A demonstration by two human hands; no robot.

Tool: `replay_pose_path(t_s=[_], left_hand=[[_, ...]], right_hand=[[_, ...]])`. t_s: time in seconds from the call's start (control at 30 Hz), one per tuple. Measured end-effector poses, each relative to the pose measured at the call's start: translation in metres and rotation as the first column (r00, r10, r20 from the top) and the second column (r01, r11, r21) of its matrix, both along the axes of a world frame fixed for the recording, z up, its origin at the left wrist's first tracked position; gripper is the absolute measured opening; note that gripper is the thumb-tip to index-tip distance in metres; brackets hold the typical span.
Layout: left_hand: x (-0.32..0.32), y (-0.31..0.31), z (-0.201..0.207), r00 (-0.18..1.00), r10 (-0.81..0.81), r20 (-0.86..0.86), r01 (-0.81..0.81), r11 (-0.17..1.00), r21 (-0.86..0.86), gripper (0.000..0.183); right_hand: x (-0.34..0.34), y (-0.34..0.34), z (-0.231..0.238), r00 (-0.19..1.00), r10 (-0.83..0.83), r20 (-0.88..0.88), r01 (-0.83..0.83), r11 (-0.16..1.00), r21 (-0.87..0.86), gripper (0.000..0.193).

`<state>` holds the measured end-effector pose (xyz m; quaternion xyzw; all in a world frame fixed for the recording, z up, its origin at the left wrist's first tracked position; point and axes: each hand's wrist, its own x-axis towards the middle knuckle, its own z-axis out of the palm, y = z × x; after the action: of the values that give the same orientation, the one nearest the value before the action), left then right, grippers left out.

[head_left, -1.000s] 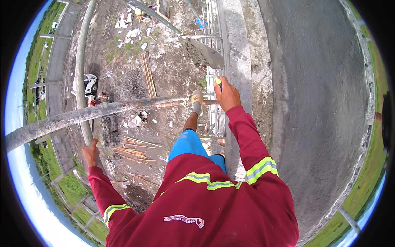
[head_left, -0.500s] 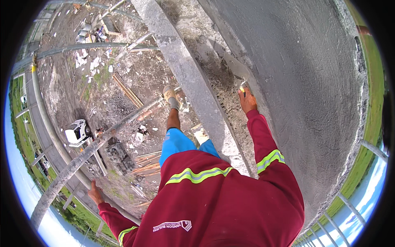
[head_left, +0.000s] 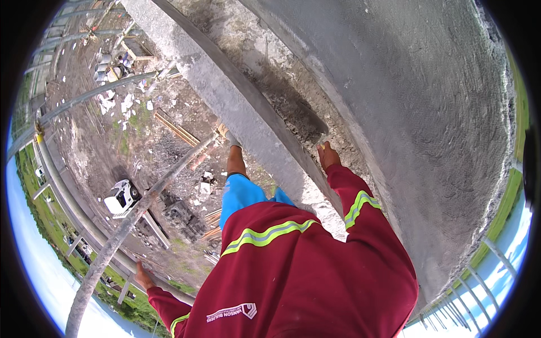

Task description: The person uses a trowel to smooth wet concrete on a curved wall while standing on scaffolding. The person repeatedly scrapes and levels the surface along the wall's edge.

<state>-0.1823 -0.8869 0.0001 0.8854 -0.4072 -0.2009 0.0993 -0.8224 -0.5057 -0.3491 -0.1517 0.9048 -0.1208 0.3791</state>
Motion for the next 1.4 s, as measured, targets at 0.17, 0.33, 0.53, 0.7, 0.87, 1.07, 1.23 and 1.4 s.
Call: replay_pose_path(t_s=[0.17, 0.33, 0.53, 0.7, 0.87, 1.07, 1.23, 1.4], left_hand=[[-0.007, 0.003, 0.003, 1.000, 0.005, -0.007, -0.006, 0.999, -0.049, 0.046], [-0.008, 0.002, 0.004, 1.000, 0.002, 0.027, -0.002, 1.000, -0.028, 0.045], [-0.009, 0.002, 0.002, 0.999, 0.042, 0.011, -0.041, 0.999, -0.027, 0.045], [-0.010, 0.002, -0.002, 1.000, 0.023, -0.020, -0.023, 0.999, -0.028, 0.045], [-0.005, 0.004, 0.003, 1.000, 0.022, 0.004, -0.022, 1.000, -0.012, 0.046], [-0.010, 0.000, 0.007, 0.998, -0.052, 0.033, 0.051, 0.998, 0.028, 0.049], [-0.011, 0.004, 0.007, 1.000, -0.002, 0.011, 0.002, 1.000, -0.029, 0.050], [-0.010, 0.003, 0.003, 1.000, 0.030, 0.007, -0.029, 0.999, -0.044, 0.046]], right_hand=[[0.020, 0.002, 0.005, 0.983, 0.076, 0.169, -0.069, 0.997, -0.044, 0.045], [-0.007, 0.002, 0.007, 0.969, 0.097, 0.229, -0.119, 0.989, 0.085, 0.051], [-0.011, -0.087, -0.008, 0.991, 0.109, 0.080, -0.111, 0.994, 0.024, 0.057], [-0.063, -0.113, -0.025, 0.938, 0.114, 0.327, -0.117, 0.993, -0.011, 0.071], [-0.066, -0.041, -0.014, 0.977, 0.017, 0.212, 0.009, 0.993, -0.120, 0.068], [-0.018, 0.090, 0.023, 0.978, -0.062, 0.199, 0.062, 0.998, 0.008, 0.062], [0.013, 0.116, -0.002, 0.982, 0.069, 0.177, -0.077, 0.996, 0.038, 0.064], [0.017, 0.098, -0.003, 0.955, 0.051, 0.291, -0.118, 0.969, 0.216, 0.061]])
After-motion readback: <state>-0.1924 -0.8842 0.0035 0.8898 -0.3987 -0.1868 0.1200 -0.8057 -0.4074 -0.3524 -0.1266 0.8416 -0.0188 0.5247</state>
